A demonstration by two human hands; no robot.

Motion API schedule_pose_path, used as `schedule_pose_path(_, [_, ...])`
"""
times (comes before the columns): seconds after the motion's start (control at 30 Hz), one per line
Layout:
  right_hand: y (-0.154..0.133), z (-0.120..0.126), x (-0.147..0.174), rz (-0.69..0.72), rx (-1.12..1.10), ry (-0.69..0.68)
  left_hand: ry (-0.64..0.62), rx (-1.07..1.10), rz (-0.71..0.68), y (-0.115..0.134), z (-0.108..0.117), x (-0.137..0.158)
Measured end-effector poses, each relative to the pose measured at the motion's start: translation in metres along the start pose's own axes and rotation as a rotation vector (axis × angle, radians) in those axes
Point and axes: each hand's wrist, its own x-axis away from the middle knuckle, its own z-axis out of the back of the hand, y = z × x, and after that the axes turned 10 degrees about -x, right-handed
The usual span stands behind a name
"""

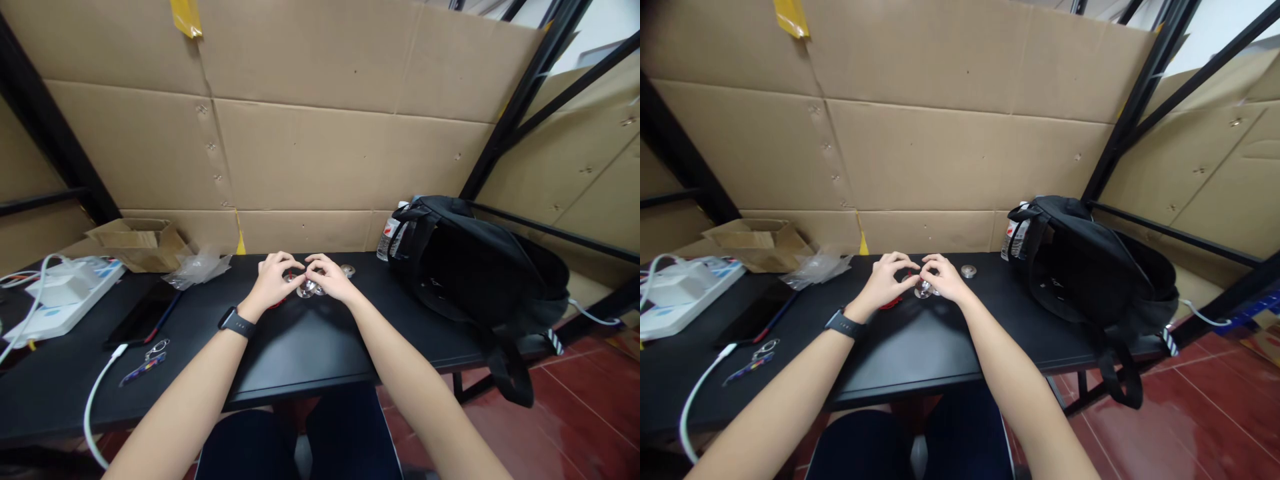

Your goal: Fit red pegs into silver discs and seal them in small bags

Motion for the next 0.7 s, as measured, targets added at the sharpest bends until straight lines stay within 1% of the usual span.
schedule_pose_path(0.07, [-0.003,0.001,0.001,0.012,-0.078,-0.025,-0.061,-0.017,-0.018,-0.002,-0.002,0.0])
schedule_pose_path(0.13, [-0.004,0.0,0.001,0.007,-0.109,-0.026,-0.087,-0.015,-0.018,-0.003,-0.004,0.0])
schedule_pose_path(0.3, [-0.001,-0.005,0.001,-0.009,-0.114,-0.041,-0.093,0.028,-0.025,-0.006,-0.007,0.0])
schedule_pose_path(0.4, [0.003,-0.005,-0.001,0.01,-0.064,0.001,-0.088,0.014,0.001,-0.011,-0.009,-0.001])
schedule_pose_path(0.47, [0.006,0.001,-0.002,0.023,0.015,0.045,-0.052,-0.049,0.077,-0.021,-0.008,-0.002])
schedule_pose_path(0.57, [0.011,0.02,-0.002,-0.006,0.232,0.116,0.0,-0.167,0.204,-0.044,-0.005,-0.002])
schedule_pose_path(0.63, [0.015,0.038,0.002,-0.089,0.417,0.148,0.002,-0.225,0.262,-0.062,-0.003,-0.001])
schedule_pose_path(0.7, [0.02,0.056,0.007,-0.25,0.559,0.176,-0.025,-0.248,0.32,-0.075,-0.002,0.001])
